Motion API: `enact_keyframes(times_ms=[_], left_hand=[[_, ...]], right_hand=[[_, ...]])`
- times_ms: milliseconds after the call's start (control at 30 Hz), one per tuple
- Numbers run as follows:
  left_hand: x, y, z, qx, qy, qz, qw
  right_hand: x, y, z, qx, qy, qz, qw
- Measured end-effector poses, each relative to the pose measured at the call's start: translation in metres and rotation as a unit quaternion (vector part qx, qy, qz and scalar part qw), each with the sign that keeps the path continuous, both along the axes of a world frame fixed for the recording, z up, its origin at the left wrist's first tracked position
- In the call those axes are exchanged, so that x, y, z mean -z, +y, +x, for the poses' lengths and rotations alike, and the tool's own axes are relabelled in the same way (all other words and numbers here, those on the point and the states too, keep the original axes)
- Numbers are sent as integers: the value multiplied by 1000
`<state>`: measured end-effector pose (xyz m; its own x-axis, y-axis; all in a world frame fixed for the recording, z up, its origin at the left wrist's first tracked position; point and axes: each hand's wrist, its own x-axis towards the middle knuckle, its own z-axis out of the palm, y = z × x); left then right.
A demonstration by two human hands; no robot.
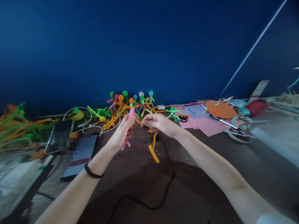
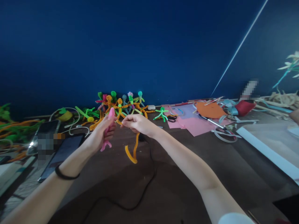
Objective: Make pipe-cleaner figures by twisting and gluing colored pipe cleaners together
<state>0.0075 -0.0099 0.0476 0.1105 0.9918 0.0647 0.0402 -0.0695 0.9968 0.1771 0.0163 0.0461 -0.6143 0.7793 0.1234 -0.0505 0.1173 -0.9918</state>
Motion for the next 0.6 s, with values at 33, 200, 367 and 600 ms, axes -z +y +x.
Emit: enact_keyframes(times_ms=[33,200,367,600], left_hand=[[1,1,-1,9,-37,-15,999],[3,2,0,28,-36,0,999],[4,-2,4,41,-23,13,999],[5,-7,7,124,-74,-57,988]], right_hand=[[0,0,1,7,4,7,1000],[-2,-3,0,-9,60,21,998],[-1,-6,-4,-3,45,34,998],[0,-1,0,124,44,99,986]])
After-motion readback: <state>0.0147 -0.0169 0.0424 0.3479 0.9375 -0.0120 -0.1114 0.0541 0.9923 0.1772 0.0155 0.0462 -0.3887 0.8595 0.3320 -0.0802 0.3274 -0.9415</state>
